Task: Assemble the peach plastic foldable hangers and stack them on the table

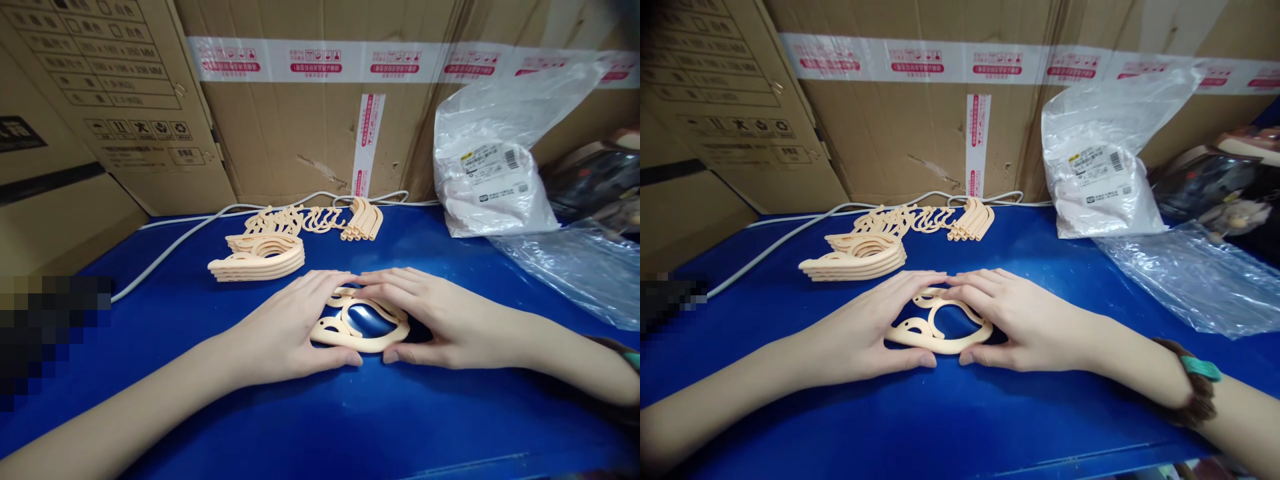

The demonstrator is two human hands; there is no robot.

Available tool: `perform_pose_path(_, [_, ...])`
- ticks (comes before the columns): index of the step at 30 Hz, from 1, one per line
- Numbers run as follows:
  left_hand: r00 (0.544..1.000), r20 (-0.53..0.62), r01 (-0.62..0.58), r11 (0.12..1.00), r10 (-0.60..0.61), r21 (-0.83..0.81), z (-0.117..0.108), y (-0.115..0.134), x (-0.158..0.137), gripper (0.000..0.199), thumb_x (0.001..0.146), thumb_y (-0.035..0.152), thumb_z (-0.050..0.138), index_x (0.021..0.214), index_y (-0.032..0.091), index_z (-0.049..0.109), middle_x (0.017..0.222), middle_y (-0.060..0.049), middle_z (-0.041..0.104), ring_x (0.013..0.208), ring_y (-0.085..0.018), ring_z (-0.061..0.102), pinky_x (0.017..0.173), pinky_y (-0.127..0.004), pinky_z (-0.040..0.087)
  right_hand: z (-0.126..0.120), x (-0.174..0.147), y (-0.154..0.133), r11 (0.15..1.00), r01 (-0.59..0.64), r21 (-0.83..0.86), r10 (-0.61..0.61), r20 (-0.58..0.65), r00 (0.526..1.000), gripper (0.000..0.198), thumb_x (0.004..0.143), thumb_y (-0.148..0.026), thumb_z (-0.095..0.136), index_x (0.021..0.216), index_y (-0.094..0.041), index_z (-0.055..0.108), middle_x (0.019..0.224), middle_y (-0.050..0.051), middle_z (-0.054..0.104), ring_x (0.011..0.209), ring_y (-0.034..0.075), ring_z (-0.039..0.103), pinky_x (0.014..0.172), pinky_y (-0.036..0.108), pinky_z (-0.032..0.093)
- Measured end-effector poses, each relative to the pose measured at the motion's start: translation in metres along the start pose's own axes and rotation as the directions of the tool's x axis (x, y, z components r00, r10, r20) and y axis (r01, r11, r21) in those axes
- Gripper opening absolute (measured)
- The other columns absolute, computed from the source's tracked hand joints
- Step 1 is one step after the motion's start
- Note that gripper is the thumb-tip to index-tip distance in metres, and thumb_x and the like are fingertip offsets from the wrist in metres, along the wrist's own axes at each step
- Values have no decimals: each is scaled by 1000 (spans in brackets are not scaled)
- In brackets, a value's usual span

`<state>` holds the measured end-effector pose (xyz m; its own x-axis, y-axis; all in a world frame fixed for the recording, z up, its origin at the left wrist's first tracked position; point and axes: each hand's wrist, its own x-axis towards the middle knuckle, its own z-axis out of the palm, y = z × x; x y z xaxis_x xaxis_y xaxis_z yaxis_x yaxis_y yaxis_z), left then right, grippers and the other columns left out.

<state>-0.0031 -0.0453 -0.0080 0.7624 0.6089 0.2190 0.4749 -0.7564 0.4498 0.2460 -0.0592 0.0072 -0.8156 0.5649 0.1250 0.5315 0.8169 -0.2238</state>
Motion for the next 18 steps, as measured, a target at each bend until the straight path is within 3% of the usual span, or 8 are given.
perform_pose_path(6, [999,28,16,999,-18,50,-4,2,0,68,79,49,68,134,21,40,130,-10,54,117,-27,52,97,-41,44,-3,0,3,995,-103,4,103,-95,990,66,82,-59,59,132,-18,47,126,13,56,110,27,53,92,42,43])
perform_pose_path(9, [1000,-17,-14,995,16,98,-5,2,0,67,79,49,68,133,19,41,128,-10,55,114,-26,53,95,-39,45,-5,0,3,950,-276,149,296,-132,946,51,88,-56,53,123,-19,52,101,7,63,88,21,58,75,34,46])
perform_pose_path(11, [995,-75,-48,986,60,158,-6,3,0,66,79,48,68,132,18,40,128,-10,55,114,-25,53,96,-39,43,-5,1,5,865,-391,314,435,-81,897,41,90,-54,50,112,-20,57,81,1,61,70,16,55,62,28,41])
perform_pose_path(13, [985,-139,-73,972,106,223,-7,3,0,64,81,47,66,131,18,40,129,-10,55,116,-25,51,100,-40,41,-5,2,6,742,-445,501,500,29,865,36,89,-54,51,98,-19,60,70,-2,55,61,13,47,54,24,34])
perform_pose_path(16, [970,-188,-90,949,152,301,-8,5,-1,62,83,45,64,131,16,39,131,-11,54,120,-25,48,105,-40,36,-4,4,8,538,-437,721,491,153,857,34,86,-52,56,85,-18,58,65,-4,45,57,9,37,50,23,26])
perform_pose_path(18, [967,-191,-97,936,169,338,-9,5,-1,62,84,45,64,132,14,39,133,-11,53,122,-24,47,106,-39,35,-3,5,9,461,-412,786,471,177,864,32,86,-49,59,83,-17,57,63,-6,40,55,8,32,49,23,23])
